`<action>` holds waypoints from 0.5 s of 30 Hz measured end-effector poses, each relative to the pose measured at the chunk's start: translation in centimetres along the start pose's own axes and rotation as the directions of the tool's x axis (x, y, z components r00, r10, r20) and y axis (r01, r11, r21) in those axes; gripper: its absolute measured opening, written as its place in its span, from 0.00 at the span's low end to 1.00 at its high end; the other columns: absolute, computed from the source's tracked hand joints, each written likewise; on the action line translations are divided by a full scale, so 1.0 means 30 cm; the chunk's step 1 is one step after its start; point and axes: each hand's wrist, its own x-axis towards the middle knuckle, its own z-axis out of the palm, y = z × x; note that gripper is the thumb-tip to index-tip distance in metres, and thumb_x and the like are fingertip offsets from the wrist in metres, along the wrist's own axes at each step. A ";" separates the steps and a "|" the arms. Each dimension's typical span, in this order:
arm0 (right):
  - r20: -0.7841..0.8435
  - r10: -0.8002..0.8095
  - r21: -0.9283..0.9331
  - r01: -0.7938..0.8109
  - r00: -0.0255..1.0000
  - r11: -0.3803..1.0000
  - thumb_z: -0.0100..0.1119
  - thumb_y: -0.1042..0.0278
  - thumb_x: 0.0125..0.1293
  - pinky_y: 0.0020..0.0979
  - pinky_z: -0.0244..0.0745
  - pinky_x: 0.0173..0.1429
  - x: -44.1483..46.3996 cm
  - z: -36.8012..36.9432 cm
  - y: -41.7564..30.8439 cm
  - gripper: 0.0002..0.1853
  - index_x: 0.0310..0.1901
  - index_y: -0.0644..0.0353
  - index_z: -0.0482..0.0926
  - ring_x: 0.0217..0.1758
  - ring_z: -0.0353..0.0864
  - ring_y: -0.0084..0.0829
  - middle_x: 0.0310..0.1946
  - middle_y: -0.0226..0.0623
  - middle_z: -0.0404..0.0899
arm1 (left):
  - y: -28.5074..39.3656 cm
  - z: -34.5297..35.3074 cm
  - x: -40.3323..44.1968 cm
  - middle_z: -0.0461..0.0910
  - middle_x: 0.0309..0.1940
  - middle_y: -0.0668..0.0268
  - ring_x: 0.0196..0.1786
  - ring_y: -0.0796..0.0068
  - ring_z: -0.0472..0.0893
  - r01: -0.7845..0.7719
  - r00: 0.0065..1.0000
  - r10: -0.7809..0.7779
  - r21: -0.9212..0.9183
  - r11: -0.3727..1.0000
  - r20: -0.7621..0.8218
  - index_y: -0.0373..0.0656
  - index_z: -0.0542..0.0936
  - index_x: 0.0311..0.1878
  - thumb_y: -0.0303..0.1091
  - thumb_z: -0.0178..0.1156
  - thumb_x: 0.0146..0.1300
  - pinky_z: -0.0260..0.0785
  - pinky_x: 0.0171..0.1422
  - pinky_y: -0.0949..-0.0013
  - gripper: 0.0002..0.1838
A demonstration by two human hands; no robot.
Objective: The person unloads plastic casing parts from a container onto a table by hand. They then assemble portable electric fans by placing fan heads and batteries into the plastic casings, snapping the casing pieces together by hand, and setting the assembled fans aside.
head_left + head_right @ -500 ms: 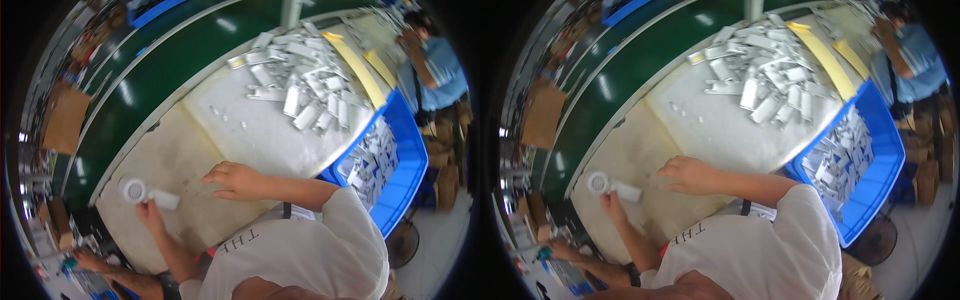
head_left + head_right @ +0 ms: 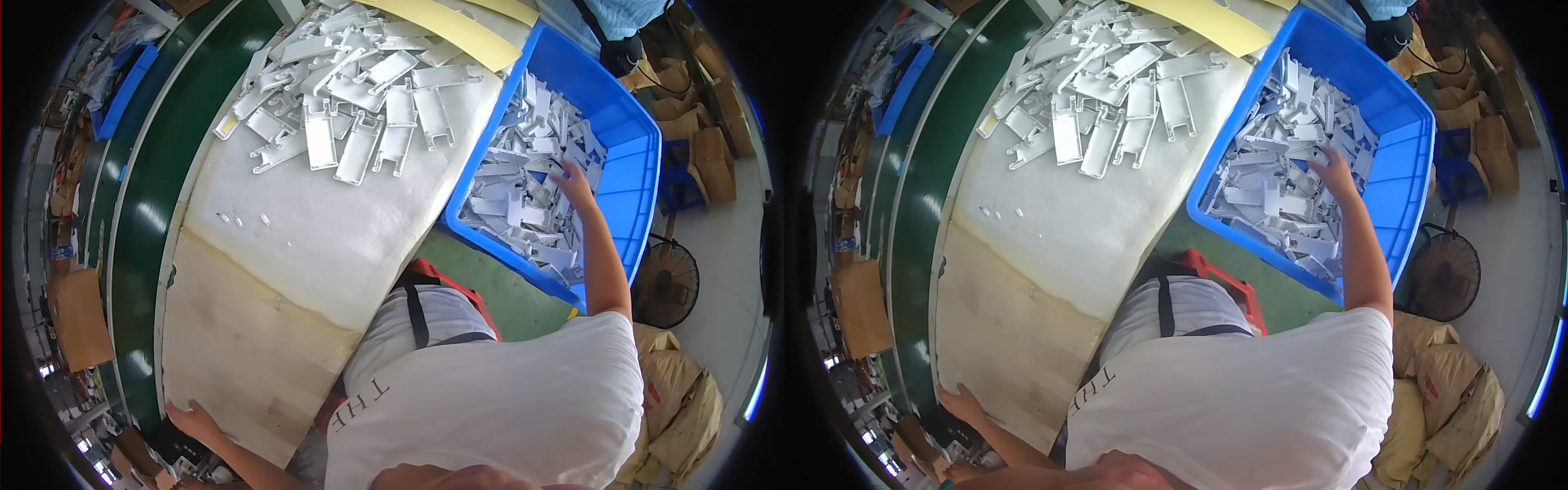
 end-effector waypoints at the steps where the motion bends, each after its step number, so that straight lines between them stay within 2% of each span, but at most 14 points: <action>1: 0.144 0.091 -0.128 -0.073 0.985 0.989 0.67 0.51 0.48 0.38 0.61 0.62 0.014 -0.015 0.189 0.41 0.61 0.63 0.63 0.60 0.68 0.44 0.57 0.49 0.68 | 0.089 0.011 0.035 0.66 0.59 0.49 0.62 0.53 0.66 -0.188 0.977 0.168 -0.154 0.970 -0.134 0.31 0.65 0.58 0.31 0.56 0.56 0.57 0.65 0.58 0.26; 2: 0.273 0.196 -0.262 -0.124 0.942 0.957 0.69 0.46 0.44 0.39 0.59 0.65 0.004 -0.024 0.311 0.48 0.64 0.63 0.59 0.63 0.65 0.44 0.60 0.52 0.65 | 0.288 -0.046 0.031 0.67 0.58 0.49 0.61 0.54 0.66 -0.316 0.942 0.246 -0.354 0.880 -0.228 0.32 0.66 0.58 0.27 0.55 0.56 0.55 0.66 0.60 0.24; 3: 0.277 0.194 -0.255 -0.122 0.941 0.959 0.69 0.46 0.44 0.39 0.59 0.65 -0.010 -0.044 0.331 0.48 0.64 0.63 0.59 0.63 0.65 0.44 0.60 0.52 0.65 | 0.507 -0.141 0.019 0.67 0.58 0.50 0.61 0.52 0.66 -0.458 0.889 0.378 -0.464 0.758 -0.259 0.33 0.67 0.57 0.26 0.54 0.57 0.55 0.66 0.58 0.22; 4: 0.232 0.297 -0.134 -0.272 0.926 0.953 0.69 0.43 0.43 0.40 0.58 0.65 -0.031 -0.083 0.356 0.51 0.65 0.64 0.56 0.64 0.63 0.45 0.61 0.53 0.63 | 0.719 -0.240 -0.015 0.68 0.57 0.50 0.60 0.51 0.66 -0.512 0.842 0.491 -0.614 0.600 -0.223 0.33 0.70 0.53 0.25 0.54 0.57 0.56 0.65 0.57 0.19; 5: 0.200 0.406 -0.009 -0.413 0.891 0.911 0.68 0.40 0.42 0.40 0.56 0.66 -0.052 -0.122 0.377 0.55 0.66 0.64 0.52 0.66 0.60 0.45 0.62 0.55 0.60 | 0.903 -0.317 -0.070 0.70 0.55 0.51 0.58 0.53 0.69 -0.584 0.752 0.613 -0.676 0.448 -0.243 0.33 0.73 0.48 0.24 0.54 0.56 0.59 0.62 0.58 0.15; 6: 0.204 0.413 -0.011 -0.420 0.888 0.908 0.68 0.40 0.42 0.40 0.56 0.66 -0.063 -0.135 0.377 0.55 0.66 0.64 0.52 0.66 0.60 0.45 0.62 0.55 0.60 | 1.054 -0.372 -0.124 0.73 0.51 0.52 0.53 0.54 0.73 -0.685 0.576 0.748 -0.693 0.222 -0.330 0.33 0.75 0.45 0.21 0.55 0.52 0.64 0.58 0.59 0.14; 7: 0.182 0.482 0.092 -0.503 0.857 0.859 0.66 0.38 0.44 0.41 0.57 0.66 -0.069 -0.128 0.344 0.55 0.66 0.65 0.52 0.66 0.59 0.46 0.63 0.54 0.59 | 1.195 -0.397 -0.174 0.75 0.49 0.54 0.49 0.54 0.76 -0.694 0.392 0.802 -0.717 -0.063 -0.450 0.35 0.76 0.42 0.20 0.57 0.49 0.68 0.54 0.60 0.14; 8: 0.165 0.549 0.197 -0.573 0.820 0.796 0.64 0.36 0.45 0.42 0.57 0.66 -0.075 -0.116 0.307 0.55 0.66 0.65 0.51 0.67 0.58 0.47 0.64 0.53 0.58 | 1.330 -0.436 -0.235 0.76 0.47 0.57 0.46 0.56 0.77 -0.672 0.253 0.810 -0.698 -0.246 -0.529 0.36 0.77 0.41 0.22 0.58 0.47 0.70 0.51 0.61 0.15; 9: 0.178 0.639 0.236 -0.663 0.748 0.710 0.60 0.32 0.46 0.49 0.58 0.64 -0.084 -0.094 0.269 0.54 0.67 0.62 0.52 0.66 0.58 0.50 0.63 0.53 0.58 | 1.451 -0.473 -0.297 0.78 0.45 0.59 0.45 0.59 0.78 -0.654 0.170 0.818 -0.684 -0.324 -0.550 0.38 0.78 0.42 0.23 0.60 0.47 0.70 0.51 0.62 0.15; 10: 0.177 0.638 0.243 -0.662 0.749 0.710 0.60 0.32 0.46 0.49 0.58 0.64 -0.057 -0.056 0.337 0.54 0.67 0.62 0.52 0.66 0.58 0.50 0.63 0.53 0.58 | 1.552 -0.484 -0.354 0.78 0.43 0.60 0.44 0.60 0.78 -0.559 0.147 0.834 -0.740 -0.374 -0.532 0.39 0.77 0.41 0.24 0.60 0.49 0.71 0.49 0.62 0.13; 11: 0.182 0.667 0.177 -0.692 0.722 0.700 0.59 0.31 0.45 0.52 0.58 0.62 -0.010 0.018 0.440 0.54 0.67 0.60 0.53 0.65 0.59 0.51 0.63 0.53 0.59 | 1.632 -0.464 -0.404 0.78 0.44 0.57 0.45 0.56 0.78 -0.467 0.109 0.908 -0.827 -0.313 -0.405 0.39 0.75 0.46 0.28 0.59 0.53 0.71 0.48 0.61 0.15; 13: 0.179 0.695 0.107 -0.716 0.697 0.690 0.59 0.29 0.45 0.55 0.59 0.60 0.022 0.035 0.470 0.53 0.67 0.57 0.54 0.65 0.60 0.52 0.63 0.52 0.59 | 1.740 -0.445 -0.458 0.77 0.45 0.52 0.47 0.54 0.77 -0.510 0.070 0.992 -0.858 -0.055 -0.105 0.38 0.69 0.54 0.33 0.57 0.55 0.70 0.48 0.58 0.22; 14: 0.217 0.702 0.129 -0.733 0.678 0.668 0.58 0.28 0.44 0.55 0.60 0.59 0.002 0.021 0.437 0.52 0.66 0.55 0.56 0.62 0.63 0.51 0.61 0.50 0.62 | 1.778 -0.442 -0.480 0.77 0.45 0.52 0.47 0.54 0.77 -0.502 0.074 0.991 -0.863 -0.056 -0.107 0.38 0.69 0.54 0.33 0.57 0.55 0.70 0.48 0.58 0.22; 15: 0.250 0.706 0.148 -0.747 0.663 0.648 0.57 0.27 0.44 0.56 0.62 0.57 -0.017 0.000 0.397 0.51 0.65 0.53 0.59 0.60 0.66 0.51 0.60 0.48 0.64 | 1.815 -0.441 -0.496 0.75 0.47 0.50 0.48 0.52 0.76 -0.575 0.056 0.998 -0.818 0.032 0.000 0.37 0.66 0.57 0.35 0.58 0.54 0.69 0.50 0.57 0.27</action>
